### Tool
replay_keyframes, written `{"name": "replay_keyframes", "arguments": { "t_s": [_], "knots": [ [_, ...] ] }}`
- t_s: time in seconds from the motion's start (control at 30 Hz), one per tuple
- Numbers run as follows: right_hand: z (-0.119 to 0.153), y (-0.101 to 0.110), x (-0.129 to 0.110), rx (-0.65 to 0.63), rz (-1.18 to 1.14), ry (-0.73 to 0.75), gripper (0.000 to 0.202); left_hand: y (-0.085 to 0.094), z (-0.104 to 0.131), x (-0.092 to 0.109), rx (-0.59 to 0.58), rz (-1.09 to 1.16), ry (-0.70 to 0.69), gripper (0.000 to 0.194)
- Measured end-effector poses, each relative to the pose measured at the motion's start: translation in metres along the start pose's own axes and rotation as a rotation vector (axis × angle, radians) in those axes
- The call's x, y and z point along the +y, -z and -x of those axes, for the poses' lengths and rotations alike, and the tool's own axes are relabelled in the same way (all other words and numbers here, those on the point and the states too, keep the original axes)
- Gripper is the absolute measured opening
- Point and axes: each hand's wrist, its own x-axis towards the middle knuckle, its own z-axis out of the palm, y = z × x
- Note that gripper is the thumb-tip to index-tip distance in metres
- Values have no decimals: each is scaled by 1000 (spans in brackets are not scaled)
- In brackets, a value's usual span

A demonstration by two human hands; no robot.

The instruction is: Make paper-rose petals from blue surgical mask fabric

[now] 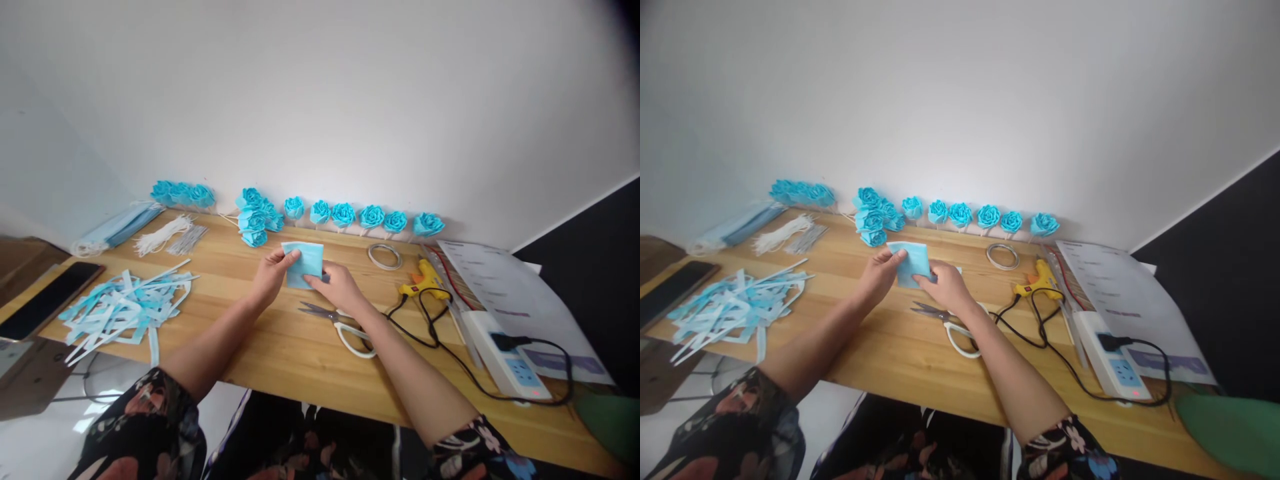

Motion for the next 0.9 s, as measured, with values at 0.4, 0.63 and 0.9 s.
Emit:
{"name": "replay_keyframes", "arguments": {
  "t_s": [0.4,0.63,0.9],
  "knots": [
    [5,-13,-13,-159,316,-47,30,-10,2,-9,329,-291,-182,26],
    [6,-12,-13,-103,-8,-92,42,-10,4,-9,337,-395,-237,23],
    [1,3,-6,13,-295,-169,33,-8,3,-2,388,-345,-167,24]
  ]
}}
